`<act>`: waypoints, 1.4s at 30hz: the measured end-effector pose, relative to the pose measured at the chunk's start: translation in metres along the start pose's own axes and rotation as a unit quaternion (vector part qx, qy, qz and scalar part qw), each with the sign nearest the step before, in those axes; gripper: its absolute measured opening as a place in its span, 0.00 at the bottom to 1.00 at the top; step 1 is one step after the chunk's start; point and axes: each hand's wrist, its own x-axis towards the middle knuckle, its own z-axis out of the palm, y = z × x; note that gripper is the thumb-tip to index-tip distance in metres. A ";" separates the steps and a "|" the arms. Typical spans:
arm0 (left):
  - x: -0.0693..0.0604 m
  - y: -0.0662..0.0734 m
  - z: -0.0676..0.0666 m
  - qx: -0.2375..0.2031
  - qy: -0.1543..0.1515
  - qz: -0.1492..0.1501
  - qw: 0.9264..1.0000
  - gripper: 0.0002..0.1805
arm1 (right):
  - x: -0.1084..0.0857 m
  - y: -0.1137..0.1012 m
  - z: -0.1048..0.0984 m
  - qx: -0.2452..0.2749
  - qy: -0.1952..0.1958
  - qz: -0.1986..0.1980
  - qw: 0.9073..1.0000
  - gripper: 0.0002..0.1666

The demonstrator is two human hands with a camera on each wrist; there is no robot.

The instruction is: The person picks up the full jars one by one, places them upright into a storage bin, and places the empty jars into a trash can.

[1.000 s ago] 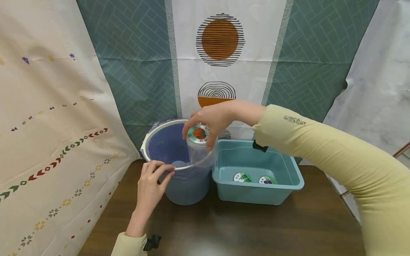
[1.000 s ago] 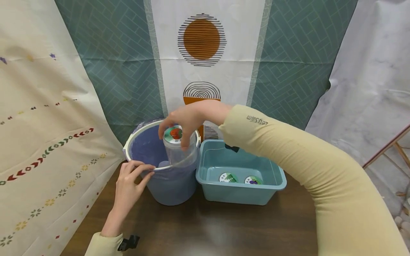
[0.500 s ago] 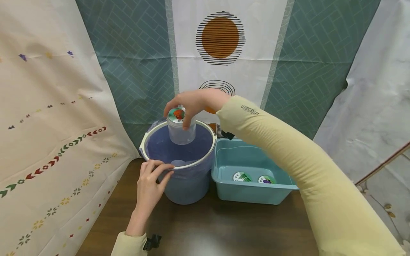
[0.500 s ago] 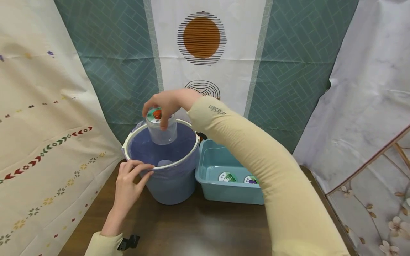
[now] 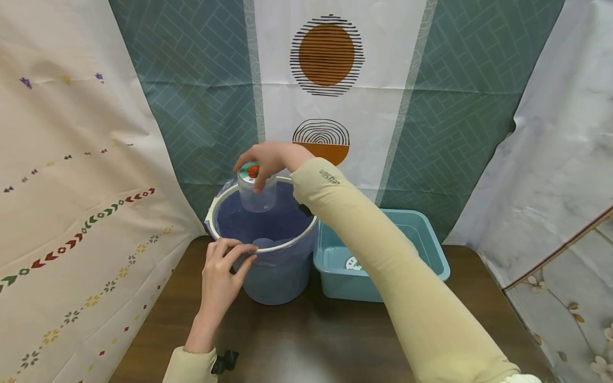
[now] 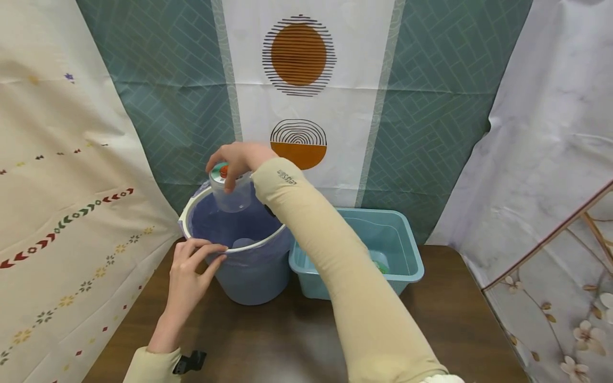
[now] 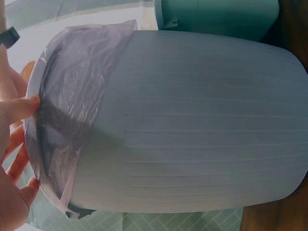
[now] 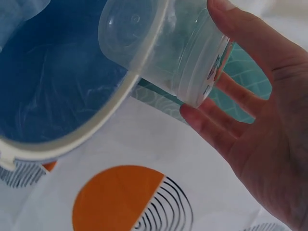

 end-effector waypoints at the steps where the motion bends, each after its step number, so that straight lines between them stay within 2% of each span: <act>1: 0.000 0.000 0.000 -0.001 0.001 0.000 1.000 0.11 | 0.002 0.000 0.002 0.004 0.003 0.002 1.000 0.40; 7: 0.000 0.002 0.002 -0.006 -0.003 -0.001 1.000 0.10 | 0.012 0.000 0.015 0.000 0.012 0.002 1.000 0.40; 16: 0.000 0.002 0.001 -0.005 -0.014 -0.017 1.000 0.10 | 0.023 0.001 0.036 -0.020 0.007 -0.031 0.999 0.42; 25: 0.000 0.001 0.001 -0.003 -0.015 -0.016 1.000 0.10 | 0.028 0.001 0.041 0.000 0.013 -0.047 0.999 0.39; 35: -0.001 0.001 -0.001 -0.002 -0.018 -0.022 1.000 0.10 | 0.030 0.000 0.045 -0.013 0.039 -0.037 0.998 0.40; 42: 0.000 0.002 0.001 -0.006 -0.012 -0.016 1.000 0.10 | 0.030 0.003 0.049 -0.016 0.032 -0.034 0.999 0.41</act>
